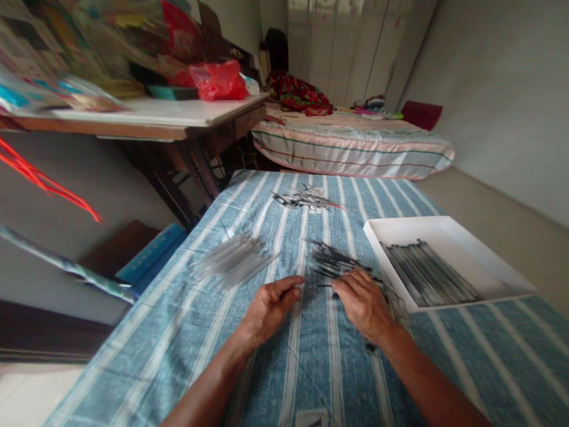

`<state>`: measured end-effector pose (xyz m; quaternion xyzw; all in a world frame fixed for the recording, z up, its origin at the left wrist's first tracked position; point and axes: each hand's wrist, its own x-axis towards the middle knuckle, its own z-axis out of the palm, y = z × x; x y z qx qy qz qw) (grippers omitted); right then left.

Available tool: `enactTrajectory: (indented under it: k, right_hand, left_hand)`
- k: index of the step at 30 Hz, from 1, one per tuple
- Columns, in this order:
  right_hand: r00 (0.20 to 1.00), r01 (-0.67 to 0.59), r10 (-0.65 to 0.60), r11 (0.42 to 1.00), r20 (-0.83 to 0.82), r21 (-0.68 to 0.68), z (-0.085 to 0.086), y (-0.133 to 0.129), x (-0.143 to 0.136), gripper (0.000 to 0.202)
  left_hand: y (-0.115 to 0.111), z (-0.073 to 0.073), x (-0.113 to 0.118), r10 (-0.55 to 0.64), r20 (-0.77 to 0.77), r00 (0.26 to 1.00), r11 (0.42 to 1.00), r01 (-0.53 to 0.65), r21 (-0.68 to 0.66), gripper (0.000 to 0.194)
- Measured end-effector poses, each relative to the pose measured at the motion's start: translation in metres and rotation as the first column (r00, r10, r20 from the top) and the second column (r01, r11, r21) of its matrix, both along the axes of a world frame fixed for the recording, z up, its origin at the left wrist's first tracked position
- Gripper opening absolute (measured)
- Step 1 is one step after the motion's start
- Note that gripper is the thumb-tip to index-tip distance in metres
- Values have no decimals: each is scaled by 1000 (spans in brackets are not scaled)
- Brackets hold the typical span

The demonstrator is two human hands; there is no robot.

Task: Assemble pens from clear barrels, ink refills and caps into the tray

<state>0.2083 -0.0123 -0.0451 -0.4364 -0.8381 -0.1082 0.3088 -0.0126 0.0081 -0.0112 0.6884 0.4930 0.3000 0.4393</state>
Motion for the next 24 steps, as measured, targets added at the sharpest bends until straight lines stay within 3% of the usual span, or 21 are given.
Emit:
enactTrajectory:
  k: [9,14,19,21,24]
  right_hand:
    - [996,-79,79,997,46,-4,7,-4,-1,26]
    - [988,-131,138,987,70,-96,13,-12,-1,28]
    - [975,-189,207,964,79,-188,17,-21,-12,29]
    - [974,-214,224,964,46,-159,22,-24,-16,25]
    - [982,-162,164,987,-90,22,31,-25,-12,18]
  left_hand:
    - [-4,1,2,-134,106,985,986,144,-86,24]
    - [-7,12,1,-295,109,949,940,308,-144,22]
    - [-9,11,3,-387,80,919,890,395,-229,24]
    - [-10,9,4,-386,102,917,887,399,-234,23]
    - [-9,5,5,-290,219,932,903,342,-261,21]
